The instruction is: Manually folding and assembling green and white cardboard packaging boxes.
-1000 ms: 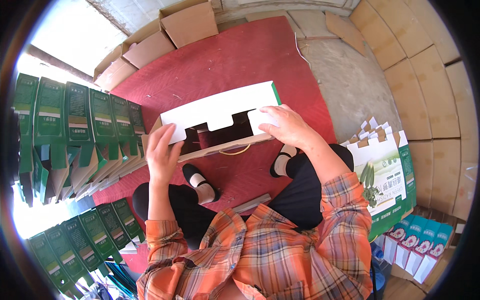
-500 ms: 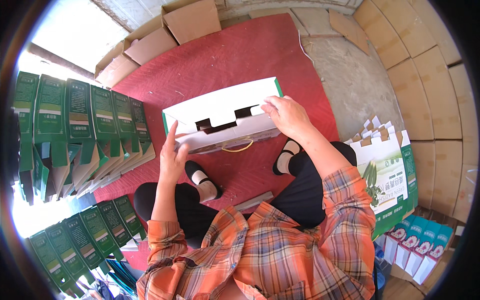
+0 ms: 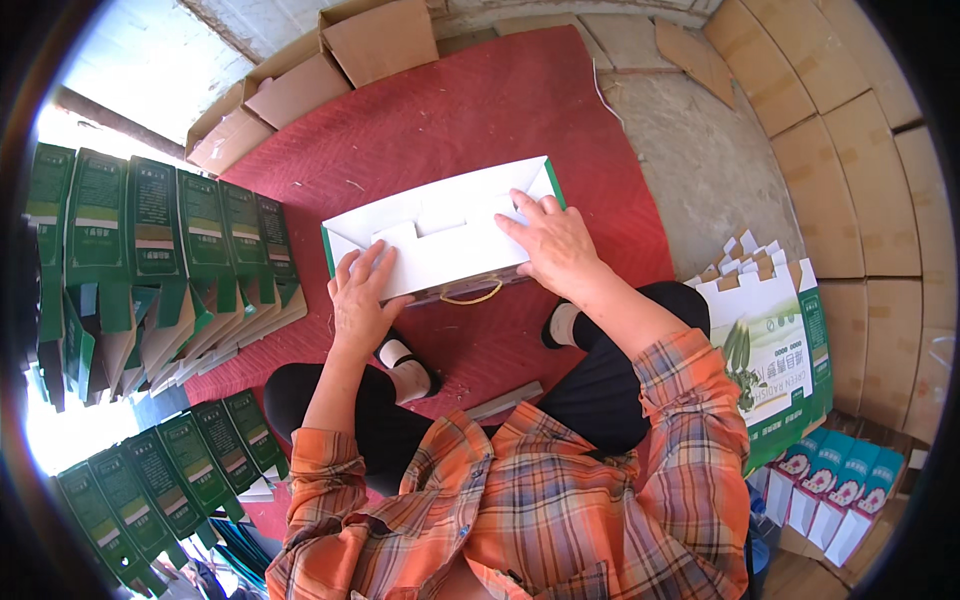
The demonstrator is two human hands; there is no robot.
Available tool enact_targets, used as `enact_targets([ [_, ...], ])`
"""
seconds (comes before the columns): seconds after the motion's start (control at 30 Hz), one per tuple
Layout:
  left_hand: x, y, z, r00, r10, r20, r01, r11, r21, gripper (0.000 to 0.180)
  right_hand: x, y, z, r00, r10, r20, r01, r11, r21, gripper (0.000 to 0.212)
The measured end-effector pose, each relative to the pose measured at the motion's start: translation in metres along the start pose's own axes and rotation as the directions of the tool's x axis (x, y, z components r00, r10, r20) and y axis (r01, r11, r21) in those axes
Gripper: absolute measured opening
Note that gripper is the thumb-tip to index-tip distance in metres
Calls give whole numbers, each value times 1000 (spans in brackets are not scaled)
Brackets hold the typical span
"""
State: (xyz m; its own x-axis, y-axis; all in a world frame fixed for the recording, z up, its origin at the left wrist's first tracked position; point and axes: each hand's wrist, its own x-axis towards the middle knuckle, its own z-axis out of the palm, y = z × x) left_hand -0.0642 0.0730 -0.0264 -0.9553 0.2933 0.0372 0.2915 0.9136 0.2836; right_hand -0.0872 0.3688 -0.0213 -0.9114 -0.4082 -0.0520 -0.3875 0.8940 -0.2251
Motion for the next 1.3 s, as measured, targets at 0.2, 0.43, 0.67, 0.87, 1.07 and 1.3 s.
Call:
enact_targets([
  [0.2, -2, -10, 11, 998, 54, 22, -54, 998, -20, 63, 0, 1, 5, 998, -16, 59, 17, 1000, -23, 59],
  [0.43, -3, -12, 13, 995, 88, 52, -88, 996, -9, 58, 0, 1, 6, 992, -10, 126, 9, 1000, 5, 51],
  [0.67, -3, -9, 2, 997, 67, 28, -65, 996, -63, 58, 0, 7, 4, 999, -6, 51, 3, 999, 54, 45],
  [0.87, 5, -35, 2, 935, -53, -351, -4, 987, -161, 58, 14, 53, 0, 877, 437, -201, -244, 763, 598, 28],
  [1.07, 12, -69, 23, 832, -554, -16, 346, 541, -766, 60, 22, 54, 16, 729, 608, 315, -597, 338, 727, 52],
  [1.3, 10, -70, -17, 848, -514, 132, 273, 208, -939, 69, 11, 58, -28, 888, 349, 299, -399, 260, 879, 64],
])
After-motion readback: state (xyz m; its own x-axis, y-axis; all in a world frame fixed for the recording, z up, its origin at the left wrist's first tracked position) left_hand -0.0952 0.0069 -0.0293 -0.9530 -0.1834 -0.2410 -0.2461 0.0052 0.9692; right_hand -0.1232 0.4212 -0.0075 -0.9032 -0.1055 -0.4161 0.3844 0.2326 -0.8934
